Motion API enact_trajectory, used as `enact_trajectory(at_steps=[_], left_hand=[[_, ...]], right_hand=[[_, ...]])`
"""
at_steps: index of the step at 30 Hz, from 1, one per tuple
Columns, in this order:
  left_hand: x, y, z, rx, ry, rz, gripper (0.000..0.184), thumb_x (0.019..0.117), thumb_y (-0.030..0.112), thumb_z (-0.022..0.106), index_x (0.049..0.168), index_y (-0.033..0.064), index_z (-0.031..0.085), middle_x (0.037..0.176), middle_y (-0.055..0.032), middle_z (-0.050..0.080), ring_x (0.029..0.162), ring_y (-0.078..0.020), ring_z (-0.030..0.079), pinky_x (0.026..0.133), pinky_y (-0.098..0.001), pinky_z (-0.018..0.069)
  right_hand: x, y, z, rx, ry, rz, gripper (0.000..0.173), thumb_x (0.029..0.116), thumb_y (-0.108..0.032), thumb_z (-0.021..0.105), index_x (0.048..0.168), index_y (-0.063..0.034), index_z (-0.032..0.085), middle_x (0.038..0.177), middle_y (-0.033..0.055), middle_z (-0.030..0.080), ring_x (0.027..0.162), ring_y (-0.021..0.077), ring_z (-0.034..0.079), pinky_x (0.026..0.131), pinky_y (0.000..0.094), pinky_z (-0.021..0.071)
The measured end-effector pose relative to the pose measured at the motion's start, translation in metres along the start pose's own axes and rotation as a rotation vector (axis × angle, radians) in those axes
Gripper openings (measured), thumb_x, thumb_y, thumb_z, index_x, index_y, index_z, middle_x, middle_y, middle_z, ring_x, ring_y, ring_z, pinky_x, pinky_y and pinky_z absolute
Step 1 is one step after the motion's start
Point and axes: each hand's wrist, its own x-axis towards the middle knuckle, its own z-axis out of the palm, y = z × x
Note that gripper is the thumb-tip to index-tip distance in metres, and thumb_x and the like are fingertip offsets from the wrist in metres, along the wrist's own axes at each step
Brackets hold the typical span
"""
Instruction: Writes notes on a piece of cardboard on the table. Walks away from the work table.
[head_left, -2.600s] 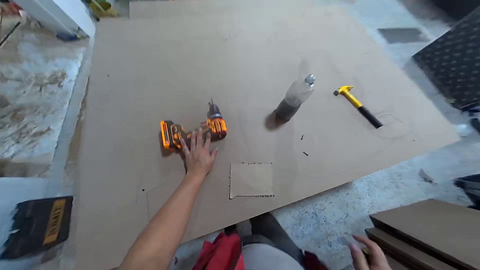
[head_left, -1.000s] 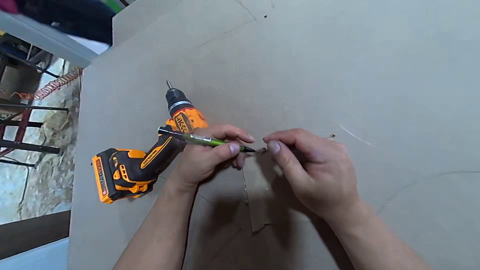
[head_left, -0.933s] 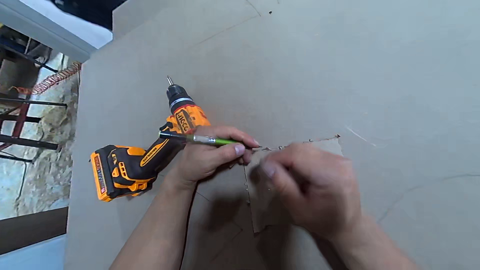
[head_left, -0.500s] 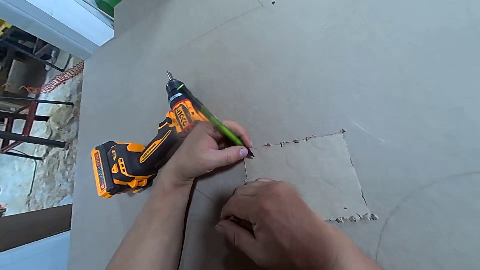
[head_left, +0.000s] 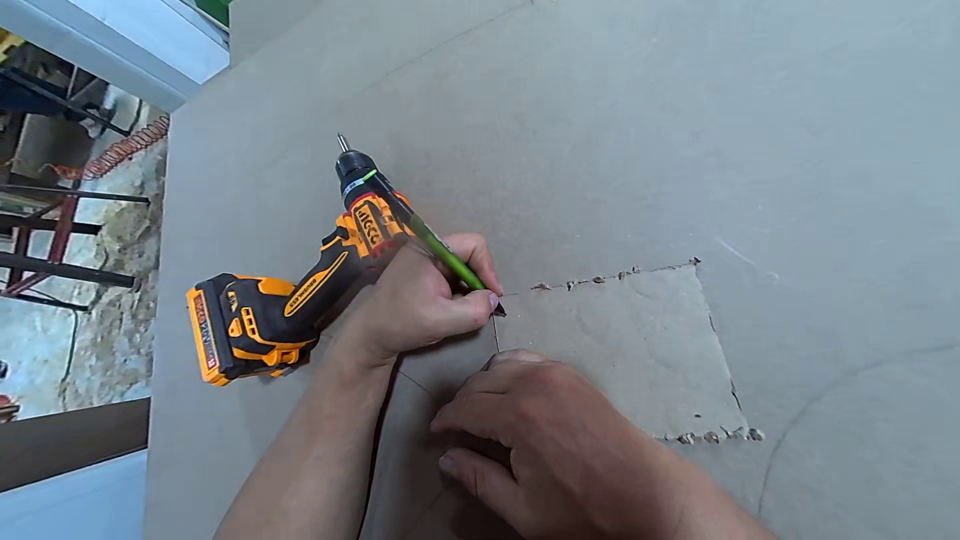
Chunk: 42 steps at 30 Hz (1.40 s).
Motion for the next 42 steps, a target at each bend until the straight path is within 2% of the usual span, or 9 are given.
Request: enact_trajectory(at_steps=[5,11,19,32,39,42], left_hand=[[0.001,-0.002,0.001,-0.041,0.015,0.013,0.005,0.0832,0.011,0.07,0.084,0.0089,0.065,0.081,-0.0046,0.068,0.067,-0.0109,0.064,0.055,-0.0228,0.0523],[0.003,-0.002,0.002,0.009,0.013,0.009,0.004,0.0819,0.01,0.068,0.081,0.0104,0.064,0.08,-0.0035,0.068,0.067,-0.0107,0.064,0.055,-0.0233,0.0519],[0.003,-0.003,0.001,-0.002,-0.015,0.004,0.004,0.0824,0.01,0.068,0.081,0.0102,0.064,0.08,-0.0035,0.068,0.066,-0.0102,0.063,0.053,-0.0222,0.0506],[0.008,0.001,0.006,0.061,0.051,0.009,0.005,0.083,0.014,0.068,0.08,0.0115,0.065,0.076,-0.0016,0.067,0.061,-0.0089,0.061,0.05,-0.0216,0.0484],[0.014,-0.001,0.003,0.005,-0.015,0.031,0.004,0.0817,0.009,0.066,0.08,0.0101,0.063,0.078,-0.0026,0.066,0.065,-0.0091,0.061,0.053,-0.0213,0.0485],[0.017,-0.003,-0.001,0.041,-0.048,0.042,0.002,0.0798,0.01,0.066,0.079,0.0114,0.065,0.079,-0.0009,0.068,0.067,-0.0071,0.063,0.054,-0.0213,0.0491]], right_hand=[[0.001,0.002,0.0,-0.001,0.012,-0.014,0.03,0.1057,-0.037,0.052,0.111,-0.0169,0.074,0.104,-0.003,0.075,0.103,0.0111,0.068,0.095,0.0322,0.0518],[0.001,0.002,-0.002,0.006,-0.002,-0.004,0.03,0.1062,-0.036,0.052,0.113,-0.0179,0.074,0.107,-0.0033,0.075,0.106,0.0109,0.068,0.098,0.0327,0.0514],[0.0,0.003,-0.001,0.002,0.006,-0.009,0.03,0.1065,-0.037,0.051,0.113,-0.0185,0.074,0.105,-0.0041,0.075,0.105,0.0102,0.068,0.097,0.0317,0.0511],[0.001,0.002,-0.001,0.006,-0.002,-0.001,0.029,0.1064,-0.036,0.052,0.112,-0.018,0.074,0.104,-0.0043,0.074,0.104,0.0098,0.068,0.097,0.0315,0.0507],[0.001,0.002,0.0,-0.015,0.018,-0.007,0.029,0.1063,-0.036,0.052,0.111,-0.0186,0.075,0.102,-0.0054,0.074,0.101,0.0088,0.068,0.092,0.0299,0.0522],[0.002,0.001,0.001,-0.018,0.006,0.005,0.029,0.1063,-0.036,0.051,0.112,-0.0199,0.075,0.103,-0.0065,0.074,0.102,0.0076,0.068,0.094,0.0298,0.0523]])
